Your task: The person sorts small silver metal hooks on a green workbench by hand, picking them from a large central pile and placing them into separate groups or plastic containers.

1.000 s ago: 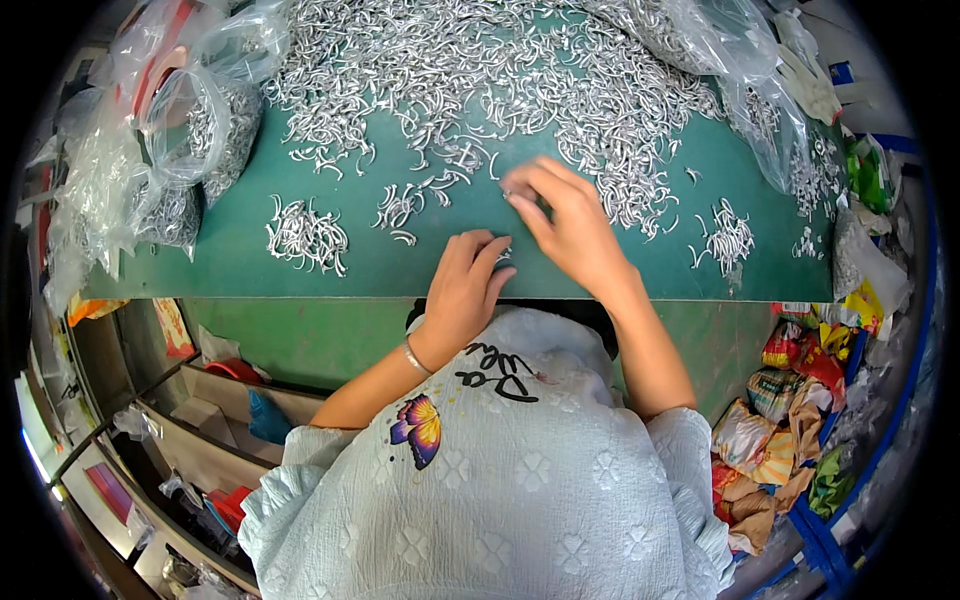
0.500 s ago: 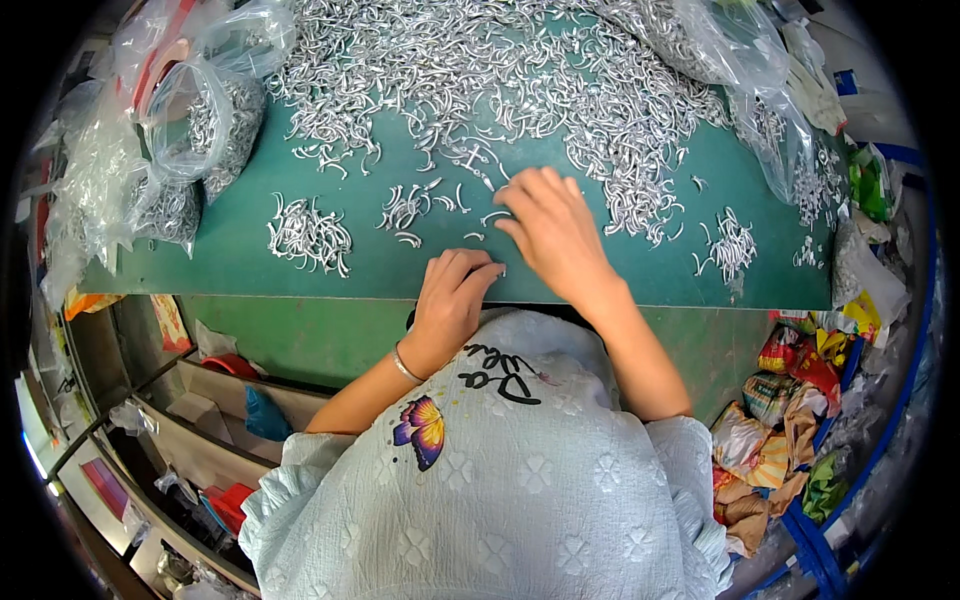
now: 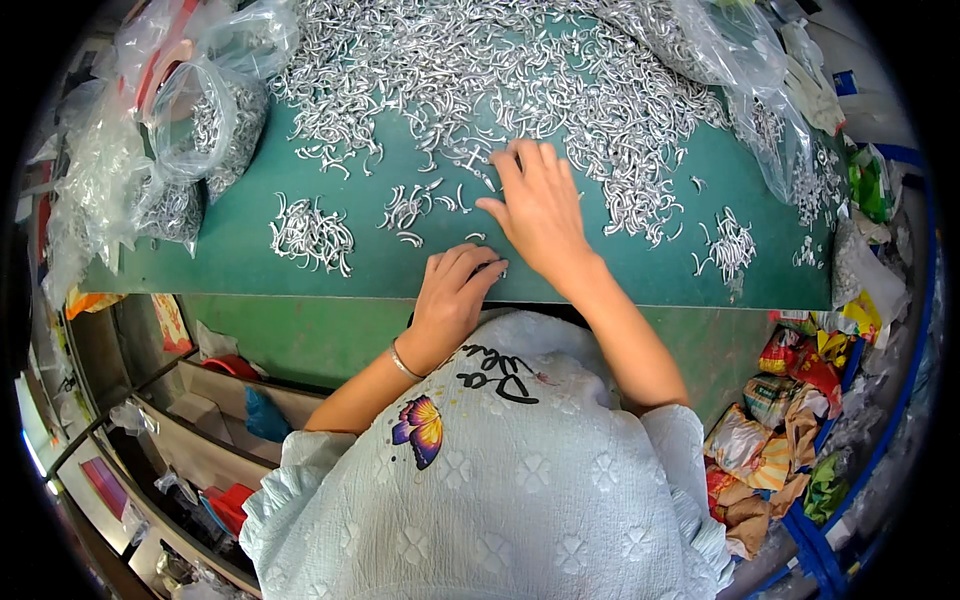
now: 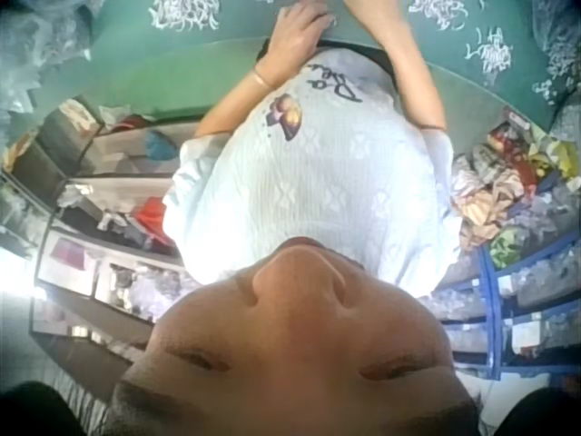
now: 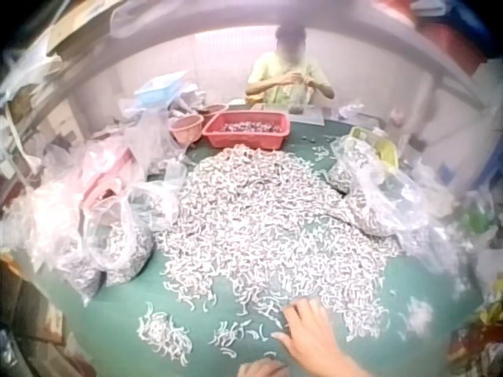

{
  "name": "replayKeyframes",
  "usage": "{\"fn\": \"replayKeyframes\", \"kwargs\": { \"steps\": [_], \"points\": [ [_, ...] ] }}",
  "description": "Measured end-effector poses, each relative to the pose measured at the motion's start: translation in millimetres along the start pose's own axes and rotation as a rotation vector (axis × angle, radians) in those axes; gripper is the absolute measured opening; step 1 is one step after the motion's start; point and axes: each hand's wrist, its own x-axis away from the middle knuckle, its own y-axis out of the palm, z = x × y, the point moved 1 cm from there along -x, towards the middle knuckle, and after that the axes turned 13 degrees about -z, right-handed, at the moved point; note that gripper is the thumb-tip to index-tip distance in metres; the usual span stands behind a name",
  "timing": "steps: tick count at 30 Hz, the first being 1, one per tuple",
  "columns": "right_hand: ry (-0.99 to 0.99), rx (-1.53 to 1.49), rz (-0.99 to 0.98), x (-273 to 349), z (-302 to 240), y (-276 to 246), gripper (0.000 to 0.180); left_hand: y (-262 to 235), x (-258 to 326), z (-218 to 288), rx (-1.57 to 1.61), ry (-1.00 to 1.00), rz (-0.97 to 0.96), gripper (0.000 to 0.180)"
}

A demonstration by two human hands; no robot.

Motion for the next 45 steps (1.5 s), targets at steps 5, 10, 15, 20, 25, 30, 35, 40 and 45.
{"fn": "replayKeyframes", "kwargs": {
  "steps": [5,10,15,20,25,30,35,40,45],
  "points": [
    [0.002,0.096,-0.111,17,25,-18,0.017,2,1,0,0.099,-0.016,0.077,0.025],
    [-0.08,-0.009,0.058,-15,1,-6,0.019,5,-1,0,0.113,-0.003,0.094,0.023],
    [-0.058,0.038,0.046,-29,9,14,0.016,2,2,-1,0.117,-0.011,0.081,0.026],
    [0.018,-0.074,0.047,-9,21,-15,0.013,3,-2,-2,0.119,0.006,0.072,0.027],
    [0.398,-0.216,0.424,64,74,-96,0.012,4,-3,1,0.123,-0.028,0.093,0.026],
    [0.776,-0.167,0.949,197,237,-149,0.012,5,-6,5,0.118,-0.03,0.088,0.025],
    [0.922,0.026,0.87,231,358,-179,0.028,3,-6,5,0.089,-0.035,0.075,0.026],
    [0.676,0.498,0.984,153,268,-165,0.027,2,-2,9,0.089,-0.08,0.08,0.025],
    [0.21,-0.354,0.161,48,50,-88,0.031,5,0,11,0.102,-0.07,0.082,0.027]
  ]
}}
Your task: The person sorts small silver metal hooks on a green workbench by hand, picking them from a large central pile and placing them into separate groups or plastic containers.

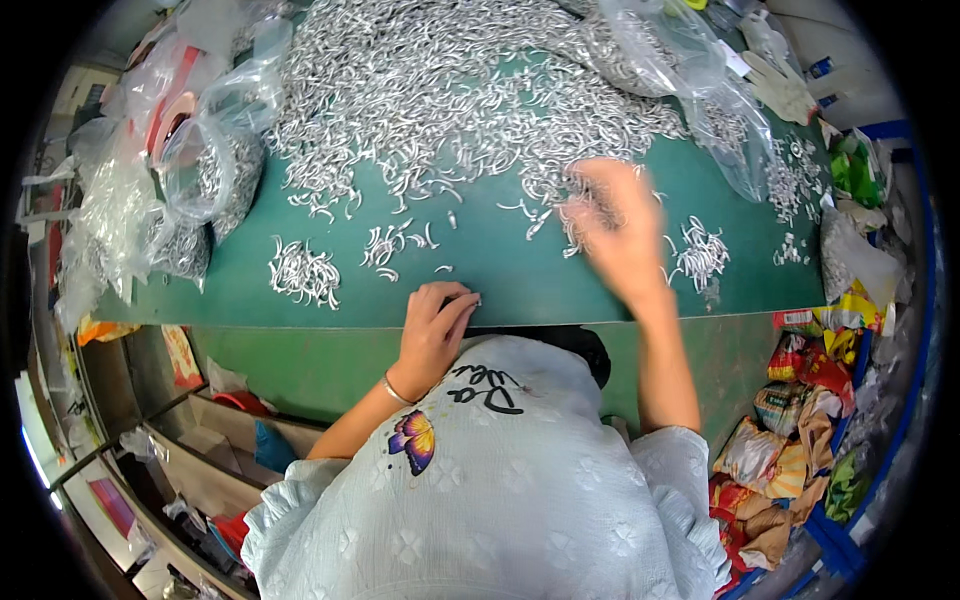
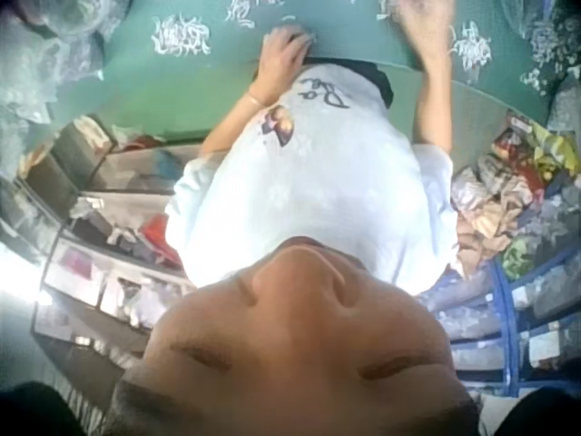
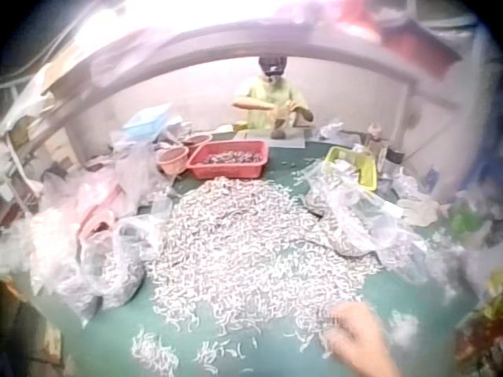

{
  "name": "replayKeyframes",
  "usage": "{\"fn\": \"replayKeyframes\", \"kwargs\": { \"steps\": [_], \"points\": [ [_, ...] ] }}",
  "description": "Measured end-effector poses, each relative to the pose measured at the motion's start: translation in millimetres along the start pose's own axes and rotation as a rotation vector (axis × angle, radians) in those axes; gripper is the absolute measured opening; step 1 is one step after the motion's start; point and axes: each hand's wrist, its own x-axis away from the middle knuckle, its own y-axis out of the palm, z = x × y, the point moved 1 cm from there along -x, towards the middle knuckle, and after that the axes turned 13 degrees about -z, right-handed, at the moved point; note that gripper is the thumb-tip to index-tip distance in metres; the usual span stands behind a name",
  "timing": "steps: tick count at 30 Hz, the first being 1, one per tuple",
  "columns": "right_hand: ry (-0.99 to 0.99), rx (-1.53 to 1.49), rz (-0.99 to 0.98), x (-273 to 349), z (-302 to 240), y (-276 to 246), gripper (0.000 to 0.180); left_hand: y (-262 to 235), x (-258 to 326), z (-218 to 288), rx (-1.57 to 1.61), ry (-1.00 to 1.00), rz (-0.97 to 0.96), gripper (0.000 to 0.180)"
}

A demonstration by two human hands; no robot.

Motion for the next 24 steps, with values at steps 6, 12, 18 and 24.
{"fn": "replayKeyframes", "kwargs": {
  "steps": [6,12,18,24],
  "points": [
    [-0.246,0.317,-0.13,-37,-14,102,0.031,-2,6,-3,-0.015,0.006,0.023,0.028],
    [-0.176,0.551,-0.107,-53,-3,117,0.013,-1,7,-8,-0.009,0.026,0.038,0.026],
    [-0.139,0.448,-0.369,3,-25,87,0.01,4,7,-10,-0.016,0.074,0.049,0.027],
    [-0.172,0.04,-0.434,-17,-33,96,0.013,-3,0,-11,-0.046,0.151,0.028,0.028]
  ]
}}
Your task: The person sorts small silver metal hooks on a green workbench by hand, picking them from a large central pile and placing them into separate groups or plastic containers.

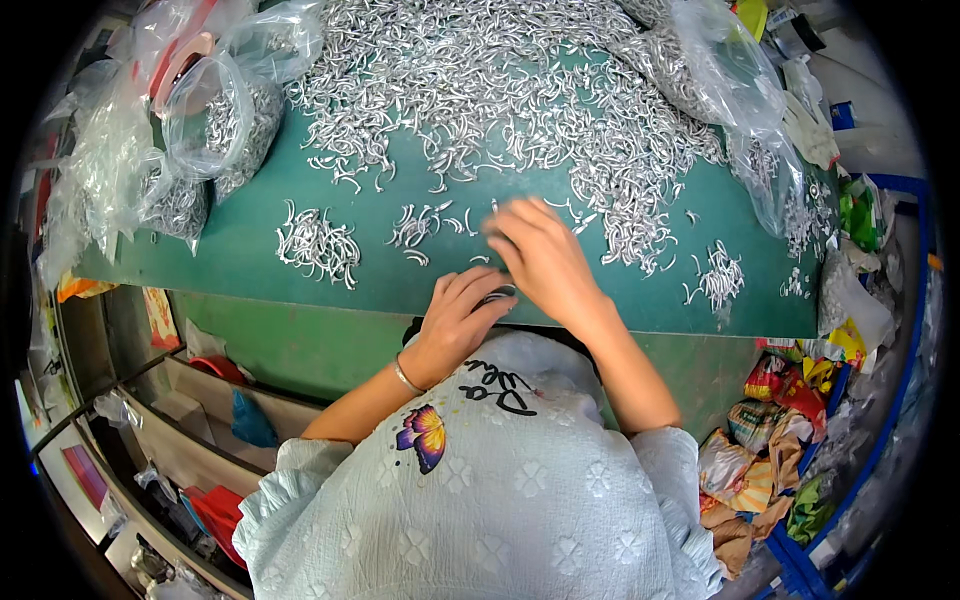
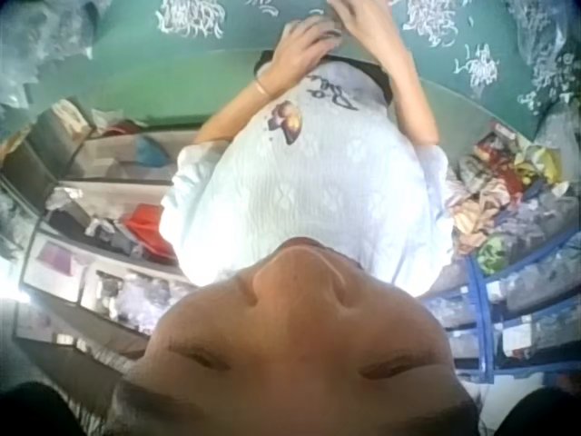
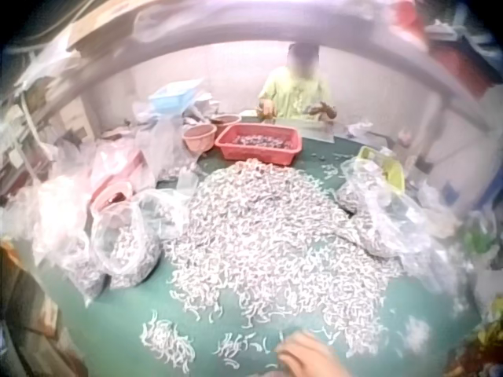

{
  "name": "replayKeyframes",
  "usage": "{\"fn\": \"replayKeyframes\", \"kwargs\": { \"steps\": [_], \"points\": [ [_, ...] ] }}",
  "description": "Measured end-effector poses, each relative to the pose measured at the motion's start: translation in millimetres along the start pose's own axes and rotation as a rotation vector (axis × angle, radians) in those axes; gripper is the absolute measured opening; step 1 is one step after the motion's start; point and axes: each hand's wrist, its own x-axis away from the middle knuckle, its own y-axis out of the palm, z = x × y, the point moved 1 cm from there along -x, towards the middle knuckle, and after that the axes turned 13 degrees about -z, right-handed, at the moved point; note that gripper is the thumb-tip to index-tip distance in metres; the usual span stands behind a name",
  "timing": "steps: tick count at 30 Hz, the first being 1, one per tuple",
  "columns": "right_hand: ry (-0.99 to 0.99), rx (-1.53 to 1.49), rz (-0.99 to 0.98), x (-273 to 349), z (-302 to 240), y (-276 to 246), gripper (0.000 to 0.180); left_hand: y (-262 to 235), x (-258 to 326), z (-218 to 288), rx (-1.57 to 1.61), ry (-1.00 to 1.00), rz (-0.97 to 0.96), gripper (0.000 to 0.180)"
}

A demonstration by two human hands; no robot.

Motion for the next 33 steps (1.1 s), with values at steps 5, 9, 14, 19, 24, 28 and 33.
{"fn": "replayKeyframes", "kwargs": {
  "steps": [5,9,14,19,24,28,33],
  "points": [
    [-0.131,0.367,-0.016,-27,10,10,0.015,6,-4,2,-0.051,-0.013,-0.008,0.028],
    [-0.029,0.433,-0.054,6,10,-3,0.011,11,1,0,-0.016,-0.013,-0.01,0.027],
    [0.173,-0.014,-0.192,12,7,-7,0.012,12,5,-2,0.034,0.026,-0.056,0.027],
    [-0.013,0.371,0.232,-55,28,-2,0.011,6,-13,4,-0.04,0.022,-0.006,0.025],
    [0.036,0.462,0.141,-32,28,-7,0.01,10,-10,4,-0.087,-0.001,-0.06,0.026],
    [0.008,0.336,-0.049,1,16,-9,0.009,13,-4,3,-0.018,0.001,-0.079,0.028],
    [0.029,0.013,-0.338,7,12,-16,0.015,16,2,2,0.01,-0.02,-0.071,0.035]
  ]
}}
